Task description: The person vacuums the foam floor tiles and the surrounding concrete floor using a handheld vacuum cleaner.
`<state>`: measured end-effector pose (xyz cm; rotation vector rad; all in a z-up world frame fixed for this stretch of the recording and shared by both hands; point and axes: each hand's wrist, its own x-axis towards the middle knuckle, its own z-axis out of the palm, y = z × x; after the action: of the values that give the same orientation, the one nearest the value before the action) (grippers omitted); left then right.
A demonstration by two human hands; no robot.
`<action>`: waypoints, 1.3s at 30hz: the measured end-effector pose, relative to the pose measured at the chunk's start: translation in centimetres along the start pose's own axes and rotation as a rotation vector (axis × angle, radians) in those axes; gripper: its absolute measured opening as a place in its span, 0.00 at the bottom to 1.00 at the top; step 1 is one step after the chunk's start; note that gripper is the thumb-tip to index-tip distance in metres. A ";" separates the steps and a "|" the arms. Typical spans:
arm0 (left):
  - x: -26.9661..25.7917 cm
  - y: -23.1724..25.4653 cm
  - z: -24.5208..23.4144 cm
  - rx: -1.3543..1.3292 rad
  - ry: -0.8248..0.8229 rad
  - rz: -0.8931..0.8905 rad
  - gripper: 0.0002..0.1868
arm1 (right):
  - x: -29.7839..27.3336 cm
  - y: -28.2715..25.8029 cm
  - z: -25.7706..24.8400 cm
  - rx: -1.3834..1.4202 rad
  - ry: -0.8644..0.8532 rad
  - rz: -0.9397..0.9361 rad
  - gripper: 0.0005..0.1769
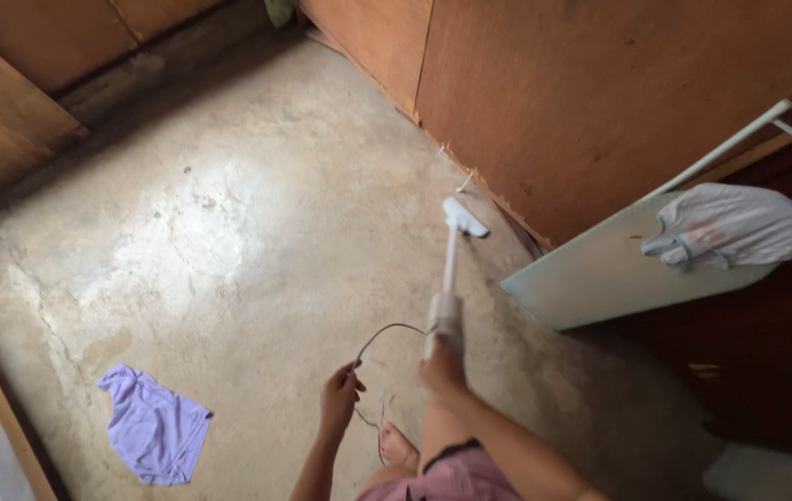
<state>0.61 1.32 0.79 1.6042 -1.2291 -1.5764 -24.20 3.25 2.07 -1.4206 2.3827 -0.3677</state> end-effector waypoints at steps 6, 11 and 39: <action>1.6 2.5 -0.9 -0.035 0.012 0.026 0.18 | 3.2 -5.5 0.0 -0.022 -0.258 0.071 0.44; 4.9 4.4 -3.1 -0.027 0.044 -0.026 0.19 | 15.6 -5.9 -2.0 -0.070 -0.159 0.047 0.38; 30.1 18.2 -10.1 -0.036 0.162 -0.083 0.19 | 33.4 -17.6 -3.9 -0.107 -0.355 -0.051 0.45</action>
<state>2.97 -34.92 4.94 1.7422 -1.0551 -1.4778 -26.55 -34.31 7.16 -1.4566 2.1071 0.0039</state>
